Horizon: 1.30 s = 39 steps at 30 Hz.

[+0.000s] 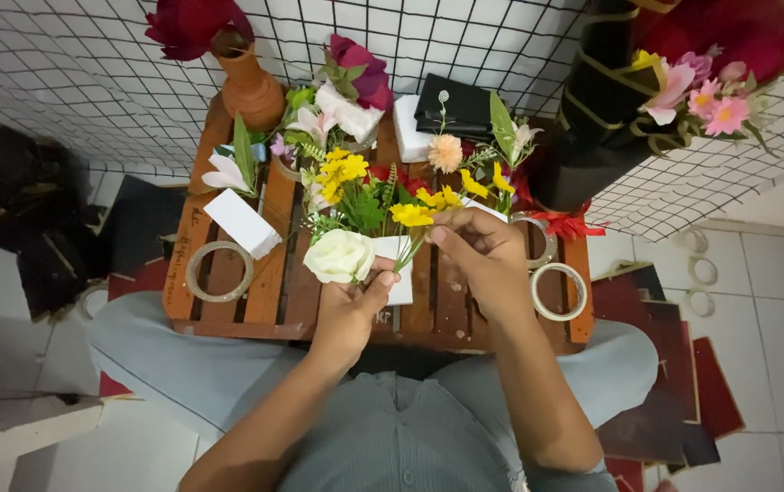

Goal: Creating a floral cluster by selecting, trimming, and grouping various flowers together.

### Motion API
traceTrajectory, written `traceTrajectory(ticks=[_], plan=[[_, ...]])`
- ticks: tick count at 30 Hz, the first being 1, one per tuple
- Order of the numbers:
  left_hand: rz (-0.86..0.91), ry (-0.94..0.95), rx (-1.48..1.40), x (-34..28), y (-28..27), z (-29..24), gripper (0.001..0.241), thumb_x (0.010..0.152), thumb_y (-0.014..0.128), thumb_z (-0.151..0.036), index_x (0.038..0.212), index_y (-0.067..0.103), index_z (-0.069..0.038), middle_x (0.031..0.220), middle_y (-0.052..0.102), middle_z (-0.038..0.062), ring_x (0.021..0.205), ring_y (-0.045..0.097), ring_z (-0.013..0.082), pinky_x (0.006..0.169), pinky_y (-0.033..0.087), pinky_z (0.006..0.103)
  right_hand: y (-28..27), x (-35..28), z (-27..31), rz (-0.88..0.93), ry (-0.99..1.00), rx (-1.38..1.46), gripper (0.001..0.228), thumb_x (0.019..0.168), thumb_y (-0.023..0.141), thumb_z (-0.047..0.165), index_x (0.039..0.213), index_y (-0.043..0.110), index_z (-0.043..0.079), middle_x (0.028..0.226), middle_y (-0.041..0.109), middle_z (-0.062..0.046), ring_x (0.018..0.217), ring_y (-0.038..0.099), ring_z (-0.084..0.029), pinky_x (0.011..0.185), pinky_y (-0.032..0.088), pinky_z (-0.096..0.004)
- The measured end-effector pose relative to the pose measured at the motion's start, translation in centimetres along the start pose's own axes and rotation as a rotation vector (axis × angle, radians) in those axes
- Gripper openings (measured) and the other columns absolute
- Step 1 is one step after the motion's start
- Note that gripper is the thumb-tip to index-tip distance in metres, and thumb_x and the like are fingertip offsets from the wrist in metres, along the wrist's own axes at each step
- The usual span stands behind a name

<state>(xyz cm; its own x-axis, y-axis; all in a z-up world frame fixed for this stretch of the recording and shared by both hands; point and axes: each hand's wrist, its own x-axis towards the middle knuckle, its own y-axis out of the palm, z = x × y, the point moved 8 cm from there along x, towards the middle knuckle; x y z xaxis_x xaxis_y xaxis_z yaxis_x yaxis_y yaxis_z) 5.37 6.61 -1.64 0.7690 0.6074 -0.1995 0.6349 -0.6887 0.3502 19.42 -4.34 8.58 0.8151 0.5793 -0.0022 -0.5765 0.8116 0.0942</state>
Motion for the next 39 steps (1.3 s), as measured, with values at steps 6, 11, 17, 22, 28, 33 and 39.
traceTrajectory(ticks=[6, 11, 17, 22, 28, 33, 39], plan=[[-0.007, 0.007, 0.041, -0.1, 0.3, -0.7, 0.023, 0.096, 0.069, -0.015, 0.114, 0.068, 0.000, 0.094, 0.071, 0.008, 0.079, 0.056, 0.0063, 0.069, 0.051, 0.0204, 0.0, 0.1, 0.3, 0.006, 0.000, -0.035, 0.007, 0.089, 0.078, 0.004, 0.089, 0.072, 0.000, 0.067, 0.066, -0.014, 0.045, 0.055, -0.013, 0.033, 0.048, -0.024], [0.022, 0.041, 0.053, -0.1, 0.4, -0.6, 0.022, 0.096, 0.069, -0.015, 0.112, 0.069, 0.000, 0.090, 0.070, 0.008, 0.077, 0.053, 0.0070, 0.066, 0.049, 0.0213, -0.1, -0.1, 0.3, -0.005, 0.000, -0.055, 0.010, 0.089, 0.078, 0.004, 0.083, 0.070, 0.001, 0.079, 0.071, -0.016, 0.050, 0.056, -0.013, 0.035, 0.049, -0.025], [0.026, 0.050, 0.054, 0.1, 0.2, 0.1, 0.020, 0.096, 0.068, -0.013, 0.111, 0.070, 0.000, 0.089, 0.069, 0.008, 0.075, 0.052, 0.0072, 0.065, 0.049, 0.0210, -0.4, 0.1, -0.1, -0.027, 0.005, -0.050, 0.012, 0.088, 0.079, 0.003, 0.083, 0.069, 0.000, 0.084, 0.072, -0.017, 0.055, 0.058, -0.015, 0.035, 0.050, -0.027], [0.025, 0.067, 0.066, 0.0, 0.6, -0.7, 0.020, 0.096, 0.069, -0.014, 0.109, 0.071, 0.000, 0.086, 0.068, 0.006, 0.072, 0.051, 0.0062, 0.063, 0.047, 0.0202, -0.2, 0.0, 0.1, -0.022, 0.036, -0.073, 0.014, 0.089, 0.079, 0.005, 0.081, 0.067, 0.003, 0.082, 0.070, -0.014, 0.048, 0.054, -0.012, 0.035, 0.049, -0.026], [0.010, 0.069, 0.089, -0.1, 0.6, -1.1, 0.018, 0.096, 0.068, -0.010, 0.108, 0.071, 0.002, 0.084, 0.068, 0.007, 0.070, 0.051, 0.0059, 0.061, 0.047, 0.0204, -0.3, 0.0, 0.0, -0.019, 0.061, -0.067, 0.014, 0.087, 0.081, 0.002, 0.080, 0.068, 0.003, 0.079, 0.069, -0.015, 0.046, 0.055, -0.013, 0.035, 0.048, -0.025], [-0.003, 0.067, 0.086, 0.1, 0.3, -0.7, 0.016, 0.096, 0.067, -0.008, 0.107, 0.071, 0.002, 0.083, 0.068, 0.005, 0.067, 0.049, 0.0048, 0.059, 0.044, 0.0193, -0.7, 0.2, 0.2, -0.033, 0.014, -0.034, 0.013, 0.087, 0.078, 0.001, 0.080, 0.067, 0.001, 0.083, 0.073, -0.016, 0.050, 0.062, -0.014, 0.035, 0.051, -0.026], [-0.003, 0.073, 0.106, 0.2, 0.5, -1.0, 0.015, 0.095, 0.068, -0.008, 0.107, 0.071, 0.002, 0.083, 0.069, 0.006, 0.067, 0.049, 0.0060, 0.058, 0.044, 0.0197, -0.6, 0.1, 0.0, -0.007, -0.041, 0.001, 0.011, 0.087, 0.077, -0.002, 0.082, 0.068, 0.000, 0.075, 0.068, -0.013, 0.048, 0.062, -0.015, 0.036, 0.053, -0.028]])
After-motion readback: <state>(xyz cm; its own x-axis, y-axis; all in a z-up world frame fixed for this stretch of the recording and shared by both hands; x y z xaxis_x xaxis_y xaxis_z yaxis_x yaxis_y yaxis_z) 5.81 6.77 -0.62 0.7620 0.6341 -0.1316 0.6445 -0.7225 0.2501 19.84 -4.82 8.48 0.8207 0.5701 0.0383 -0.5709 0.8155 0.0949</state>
